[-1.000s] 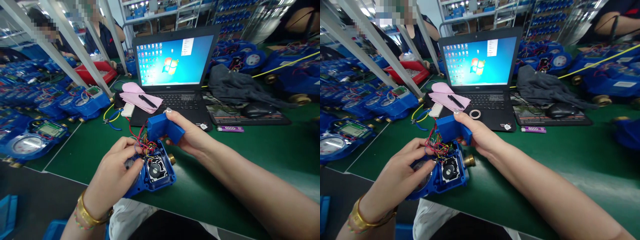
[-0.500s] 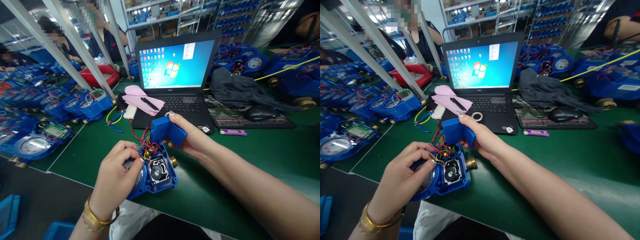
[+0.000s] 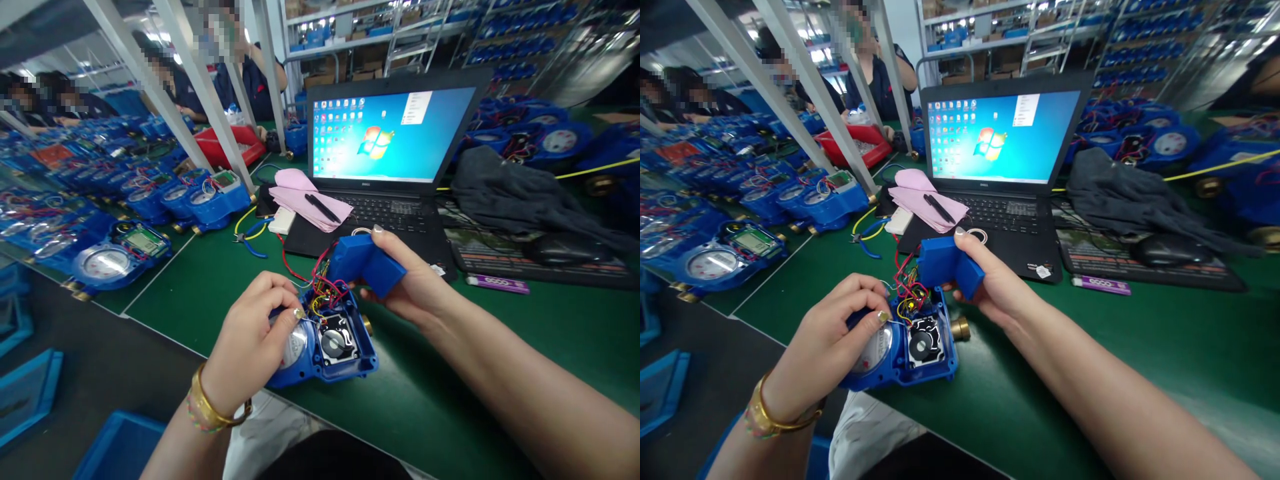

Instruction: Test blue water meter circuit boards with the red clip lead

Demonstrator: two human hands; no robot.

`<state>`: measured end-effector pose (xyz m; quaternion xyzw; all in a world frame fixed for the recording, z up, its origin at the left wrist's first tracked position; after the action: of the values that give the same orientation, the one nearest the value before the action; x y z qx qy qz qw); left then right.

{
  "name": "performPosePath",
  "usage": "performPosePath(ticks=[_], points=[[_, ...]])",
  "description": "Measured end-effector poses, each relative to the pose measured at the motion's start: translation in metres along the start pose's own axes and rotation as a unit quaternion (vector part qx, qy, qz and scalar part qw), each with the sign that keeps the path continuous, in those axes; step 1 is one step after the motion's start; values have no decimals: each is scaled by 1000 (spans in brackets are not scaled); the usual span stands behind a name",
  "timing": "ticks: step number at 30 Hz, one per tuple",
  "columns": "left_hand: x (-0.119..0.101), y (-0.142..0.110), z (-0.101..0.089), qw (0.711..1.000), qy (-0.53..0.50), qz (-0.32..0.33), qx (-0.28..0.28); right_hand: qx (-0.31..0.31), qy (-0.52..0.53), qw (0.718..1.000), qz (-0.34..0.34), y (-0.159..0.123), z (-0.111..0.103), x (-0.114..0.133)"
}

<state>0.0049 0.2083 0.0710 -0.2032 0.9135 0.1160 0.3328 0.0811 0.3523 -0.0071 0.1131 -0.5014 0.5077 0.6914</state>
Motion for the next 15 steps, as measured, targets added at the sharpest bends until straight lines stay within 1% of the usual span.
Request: performPosePath(ticks=[7,15], points=[[4,2,3,999,17,-16,23,11,-19,1000,-14,2,0,2],[1,3,2,999,20,-12,25,20,-32,999,-25,3,1,3]])
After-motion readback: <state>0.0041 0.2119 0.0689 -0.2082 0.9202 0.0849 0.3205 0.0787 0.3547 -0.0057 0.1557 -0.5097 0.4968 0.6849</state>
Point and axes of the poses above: each hand's wrist, its own y-axis towards the middle knuckle, its own z-axis out of the palm, x = y × z, the point moved 10 cm from there along y, towards the middle knuckle, and after that the axes turned 4 degrees about x, right-handed, at the moved point
